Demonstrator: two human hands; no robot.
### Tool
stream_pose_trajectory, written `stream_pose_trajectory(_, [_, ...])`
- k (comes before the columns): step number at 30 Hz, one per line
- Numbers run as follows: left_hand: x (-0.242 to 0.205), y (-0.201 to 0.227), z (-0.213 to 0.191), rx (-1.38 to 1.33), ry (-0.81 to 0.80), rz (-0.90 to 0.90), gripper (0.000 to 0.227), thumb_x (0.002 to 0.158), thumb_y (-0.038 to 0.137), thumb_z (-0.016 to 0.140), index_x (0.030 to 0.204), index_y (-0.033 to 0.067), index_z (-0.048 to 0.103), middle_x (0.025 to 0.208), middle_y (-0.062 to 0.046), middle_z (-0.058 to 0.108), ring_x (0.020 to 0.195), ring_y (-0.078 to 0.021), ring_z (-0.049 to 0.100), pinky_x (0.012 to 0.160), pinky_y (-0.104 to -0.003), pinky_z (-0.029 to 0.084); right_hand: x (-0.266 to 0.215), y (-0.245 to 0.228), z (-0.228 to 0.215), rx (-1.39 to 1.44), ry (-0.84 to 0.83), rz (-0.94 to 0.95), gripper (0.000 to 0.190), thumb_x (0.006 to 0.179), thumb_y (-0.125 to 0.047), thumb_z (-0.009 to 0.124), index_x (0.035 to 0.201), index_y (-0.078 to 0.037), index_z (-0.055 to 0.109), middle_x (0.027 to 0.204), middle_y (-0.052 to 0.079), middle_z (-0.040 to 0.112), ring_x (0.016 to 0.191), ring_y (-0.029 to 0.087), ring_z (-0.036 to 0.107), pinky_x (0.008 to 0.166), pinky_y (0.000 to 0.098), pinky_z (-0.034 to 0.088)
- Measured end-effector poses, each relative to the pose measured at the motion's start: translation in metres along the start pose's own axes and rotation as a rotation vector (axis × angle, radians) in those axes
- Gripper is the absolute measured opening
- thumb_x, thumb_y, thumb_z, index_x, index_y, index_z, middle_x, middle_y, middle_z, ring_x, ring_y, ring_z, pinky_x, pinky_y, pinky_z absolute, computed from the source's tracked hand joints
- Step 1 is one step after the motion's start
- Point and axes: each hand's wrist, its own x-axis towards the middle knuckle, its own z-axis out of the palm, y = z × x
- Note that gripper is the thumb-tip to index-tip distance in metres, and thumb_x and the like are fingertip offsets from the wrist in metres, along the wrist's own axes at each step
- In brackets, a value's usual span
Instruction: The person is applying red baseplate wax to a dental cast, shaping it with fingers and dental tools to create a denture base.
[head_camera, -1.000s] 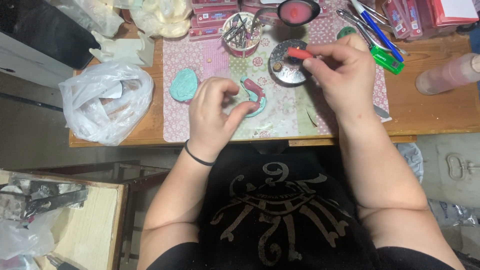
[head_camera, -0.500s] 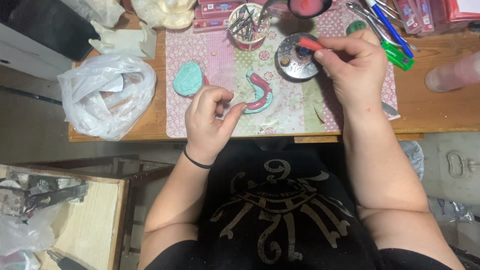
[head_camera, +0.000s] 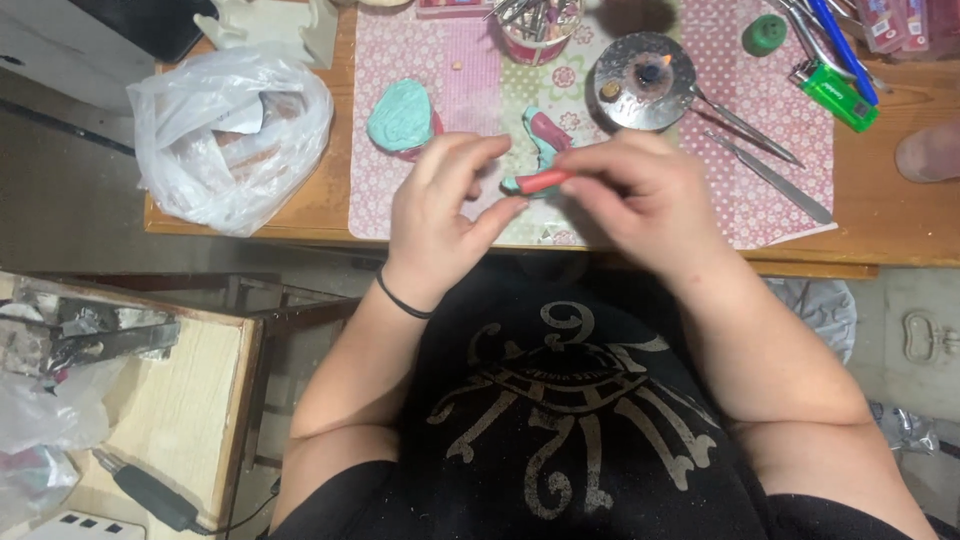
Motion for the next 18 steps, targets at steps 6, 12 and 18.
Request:
stream_pose_trajectory(6, [-0.003, 0.000, 0.011, 0.059, -0.036, -0.004, 0.032, 0.090, 0.019, 0.086, 0.118, 0.0113, 0.073, 0.105, -0.005, 0.067, 0.074, -0.0240, 0.067, 0.067, -0.039, 0.058, -0.001, 0.005, 0.015, -0.180, -0.112, -0.065, 0.010, 0.101, -0.011, 0.077, 0.112, -0.011, 0.075, 0.091, 0.010, 0.070, 0.092, 0.033, 0.071, 0.082, 0.0445, 0.058])
stream_pose_trajectory(12, [-0.004, -0.003, 0.018, 0.118, -0.102, -0.021, 0.019, 0.095, 0.020, 0.080, 0.112, 0.0167, 0.075, 0.098, -0.002, 0.067, 0.087, -0.0262, 0.072, 0.082, -0.039, 0.058, -0.004, 0.012, 0.017, -0.410, -0.154, -0.073, 0.013, 0.104, -0.021, 0.072, 0.116, -0.019, 0.067, 0.090, 0.003, 0.065, 0.087, 0.029, 0.071, 0.075, 0.0436, 0.058])
stream_pose_trajectory(18, [0.001, -0.003, 0.015, 0.111, -0.155, -0.063, 0.016, 0.095, 0.019, 0.079, 0.111, 0.0155, 0.076, 0.097, -0.002, 0.068, 0.090, -0.0262, 0.072, 0.084, -0.039, 0.057, 0.005, 0.001, 0.011, -0.460, -0.233, -0.100, 0.018, 0.100, -0.017, 0.075, 0.115, -0.014, 0.065, 0.092, 0.006, 0.066, 0.088, 0.032, 0.072, 0.074, 0.0466, 0.059])
